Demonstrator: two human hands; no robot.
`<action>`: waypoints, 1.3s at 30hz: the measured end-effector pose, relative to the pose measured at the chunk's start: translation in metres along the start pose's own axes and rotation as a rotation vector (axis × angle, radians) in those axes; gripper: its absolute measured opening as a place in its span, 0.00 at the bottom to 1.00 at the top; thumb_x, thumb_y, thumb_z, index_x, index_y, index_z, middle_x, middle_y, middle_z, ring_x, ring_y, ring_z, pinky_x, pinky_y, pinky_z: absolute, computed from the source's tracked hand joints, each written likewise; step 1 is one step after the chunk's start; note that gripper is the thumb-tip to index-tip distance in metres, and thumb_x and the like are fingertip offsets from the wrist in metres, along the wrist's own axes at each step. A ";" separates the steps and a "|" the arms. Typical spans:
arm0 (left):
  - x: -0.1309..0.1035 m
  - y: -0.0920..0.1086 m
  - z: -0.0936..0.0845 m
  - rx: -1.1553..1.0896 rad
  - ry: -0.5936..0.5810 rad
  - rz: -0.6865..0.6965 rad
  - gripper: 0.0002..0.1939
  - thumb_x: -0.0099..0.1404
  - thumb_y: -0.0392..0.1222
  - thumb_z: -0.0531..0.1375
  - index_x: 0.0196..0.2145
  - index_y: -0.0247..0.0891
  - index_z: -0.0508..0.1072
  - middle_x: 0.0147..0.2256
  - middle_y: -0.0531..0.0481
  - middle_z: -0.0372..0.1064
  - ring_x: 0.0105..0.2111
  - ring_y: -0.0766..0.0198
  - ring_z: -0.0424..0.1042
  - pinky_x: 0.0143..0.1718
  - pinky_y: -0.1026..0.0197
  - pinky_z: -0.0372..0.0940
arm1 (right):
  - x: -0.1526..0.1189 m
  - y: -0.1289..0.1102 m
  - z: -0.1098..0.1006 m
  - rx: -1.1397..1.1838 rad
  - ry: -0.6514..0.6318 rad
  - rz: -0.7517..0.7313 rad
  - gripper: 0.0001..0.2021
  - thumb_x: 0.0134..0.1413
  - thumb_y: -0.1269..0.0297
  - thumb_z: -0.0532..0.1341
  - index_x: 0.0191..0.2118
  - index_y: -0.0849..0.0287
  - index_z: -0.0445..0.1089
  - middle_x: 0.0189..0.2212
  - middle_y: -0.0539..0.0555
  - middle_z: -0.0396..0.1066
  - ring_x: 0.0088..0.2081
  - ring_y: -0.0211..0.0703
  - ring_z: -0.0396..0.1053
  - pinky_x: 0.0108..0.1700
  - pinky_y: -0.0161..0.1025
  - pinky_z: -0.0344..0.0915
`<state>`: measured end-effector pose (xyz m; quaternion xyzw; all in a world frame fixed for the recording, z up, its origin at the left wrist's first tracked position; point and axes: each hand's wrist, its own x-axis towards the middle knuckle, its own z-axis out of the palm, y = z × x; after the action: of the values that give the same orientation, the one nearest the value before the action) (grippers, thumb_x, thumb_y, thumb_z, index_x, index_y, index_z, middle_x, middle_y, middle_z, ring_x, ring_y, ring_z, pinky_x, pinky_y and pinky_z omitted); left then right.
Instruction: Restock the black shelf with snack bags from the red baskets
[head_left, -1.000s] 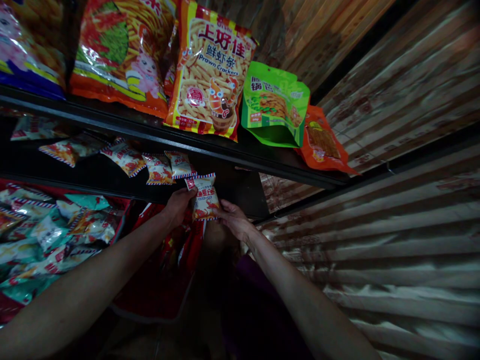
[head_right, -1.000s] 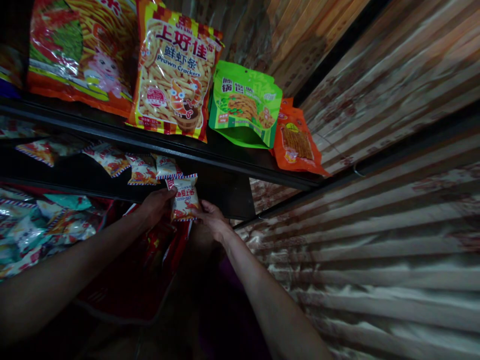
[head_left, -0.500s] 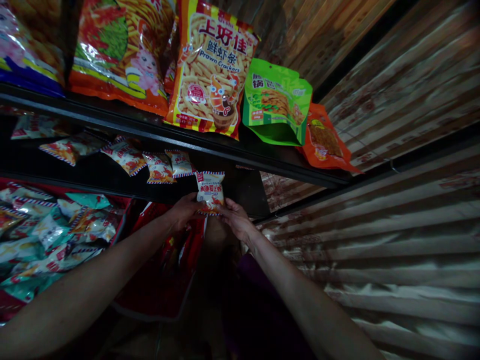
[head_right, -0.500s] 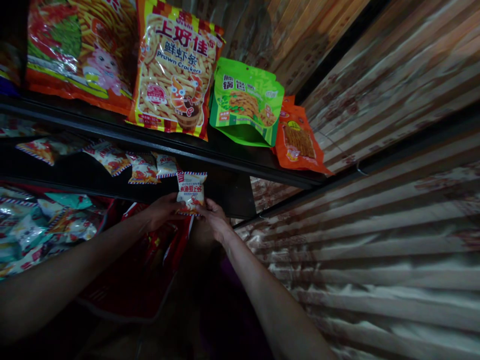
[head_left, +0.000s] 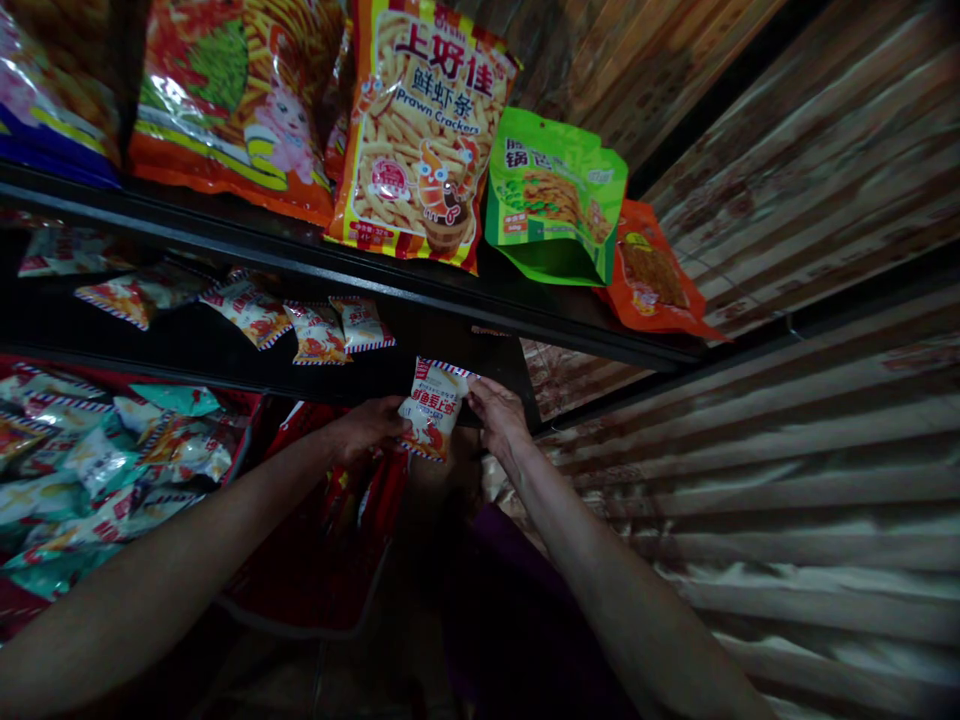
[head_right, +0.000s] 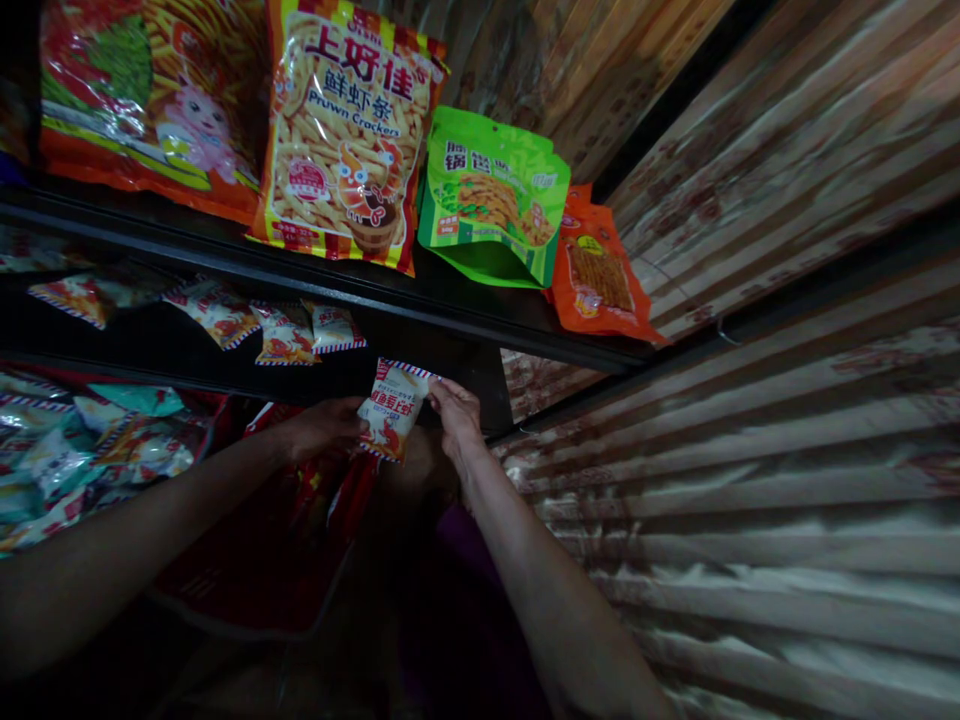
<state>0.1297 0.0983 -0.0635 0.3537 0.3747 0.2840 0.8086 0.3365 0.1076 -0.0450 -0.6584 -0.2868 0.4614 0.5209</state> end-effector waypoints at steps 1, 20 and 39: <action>0.000 0.001 0.000 0.005 -0.015 -0.004 0.21 0.46 0.38 0.68 0.40 0.36 0.74 0.36 0.42 0.75 0.30 0.61 0.74 0.28 0.63 0.66 | 0.001 0.000 0.000 -0.004 0.004 -0.007 0.12 0.35 0.58 0.69 0.28 0.56 0.71 0.25 0.49 0.73 0.28 0.37 0.68 0.32 0.35 0.65; 0.005 0.003 0.007 -0.173 0.235 0.103 0.07 0.53 0.31 0.64 0.32 0.34 0.75 0.35 0.45 0.76 0.35 0.61 0.74 0.39 0.58 0.69 | -0.023 0.002 -0.002 0.075 -0.393 0.299 0.16 0.37 0.57 0.71 0.34 0.54 0.70 0.30 0.47 0.73 0.29 0.34 0.70 0.35 0.36 0.70; 0.005 0.006 0.006 -0.208 0.117 0.113 0.21 0.50 0.28 0.64 0.44 0.35 0.72 0.43 0.43 0.74 0.42 0.57 0.73 0.48 0.52 0.67 | -0.030 0.006 0.005 0.125 -0.450 0.189 0.18 0.37 0.74 0.69 0.39 0.60 0.71 0.30 0.50 0.76 0.28 0.33 0.71 0.31 0.28 0.69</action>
<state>0.1361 0.1030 -0.0576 0.2710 0.3693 0.3864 0.8005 0.3192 0.0822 -0.0417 -0.5292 -0.3037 0.6600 0.4383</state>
